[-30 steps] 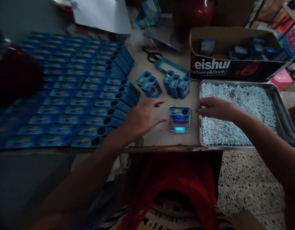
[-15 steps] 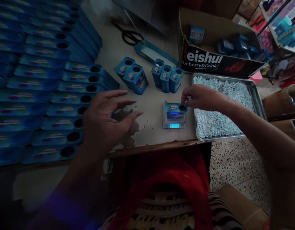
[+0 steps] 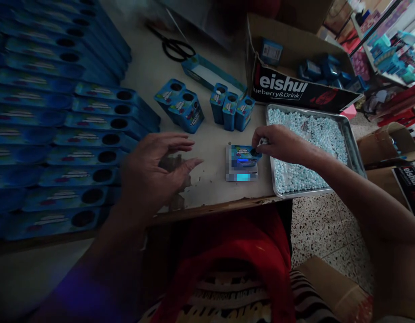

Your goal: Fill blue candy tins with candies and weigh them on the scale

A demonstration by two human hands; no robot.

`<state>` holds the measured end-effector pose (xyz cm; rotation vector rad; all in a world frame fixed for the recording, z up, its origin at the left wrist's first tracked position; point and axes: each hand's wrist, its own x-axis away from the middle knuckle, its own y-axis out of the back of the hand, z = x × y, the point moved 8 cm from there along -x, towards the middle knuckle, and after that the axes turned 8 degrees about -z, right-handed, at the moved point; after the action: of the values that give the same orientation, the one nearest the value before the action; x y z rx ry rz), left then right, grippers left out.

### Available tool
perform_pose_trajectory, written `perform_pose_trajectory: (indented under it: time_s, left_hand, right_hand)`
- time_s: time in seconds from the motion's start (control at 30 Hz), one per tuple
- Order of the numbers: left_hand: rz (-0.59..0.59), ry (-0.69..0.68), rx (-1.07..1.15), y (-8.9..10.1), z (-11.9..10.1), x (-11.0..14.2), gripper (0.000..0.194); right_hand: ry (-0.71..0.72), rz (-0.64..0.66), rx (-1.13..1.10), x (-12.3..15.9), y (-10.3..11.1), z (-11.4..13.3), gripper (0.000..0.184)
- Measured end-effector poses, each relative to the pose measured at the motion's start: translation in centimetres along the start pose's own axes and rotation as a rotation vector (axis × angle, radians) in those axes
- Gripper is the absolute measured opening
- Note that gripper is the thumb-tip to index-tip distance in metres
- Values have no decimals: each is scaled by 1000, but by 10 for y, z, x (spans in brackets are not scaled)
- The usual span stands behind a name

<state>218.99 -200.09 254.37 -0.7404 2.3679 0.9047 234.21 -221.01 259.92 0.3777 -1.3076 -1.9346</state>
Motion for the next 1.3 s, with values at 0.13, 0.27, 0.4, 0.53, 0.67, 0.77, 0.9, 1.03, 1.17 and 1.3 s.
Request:
perform_pose_trajectory:
  time_s: [0.13,0.27,0.4,0.53,0.67,0.77,0.9,1.03,1.17,1.3]
  left_hand:
    - [2,-7,-3,-5,1,3,29]
    - [53,42,35,-14,9,10,35]
    - [85,94,65,-17,18,14,33]
    - [98,109,89,-18,21,16,35]
    - [124,127,96,-20,23,16,36]
    - [120,117,81,-21,23,17,37]
    - [109,99,19,-21,23,19,38]
    - [143,106,-54,-27,25,18,35]
    - [268,133,-190,-51,31,12,21]
    - [374,111,-229,-86,35,1,16]
  right_hand:
    - [10,-4,52,0,-5,2,16]
    - [83,11,151,-3,-14,9,24]
    - [122,38,308,-1,-17,18,35]
    - [126,75,403,1,-18,26,41]
    - [117,72,386,-1,-19,28,39]
    - [119,28,348,-4,-19,26,35]
    - [150,-54,303,-4,-19,21,29]
    - [170,-135,192,-2,-18,19,24]
    - [149,-270,18,6,-4,12,14]
    - [4,-464,-46,30,21,-46,11]
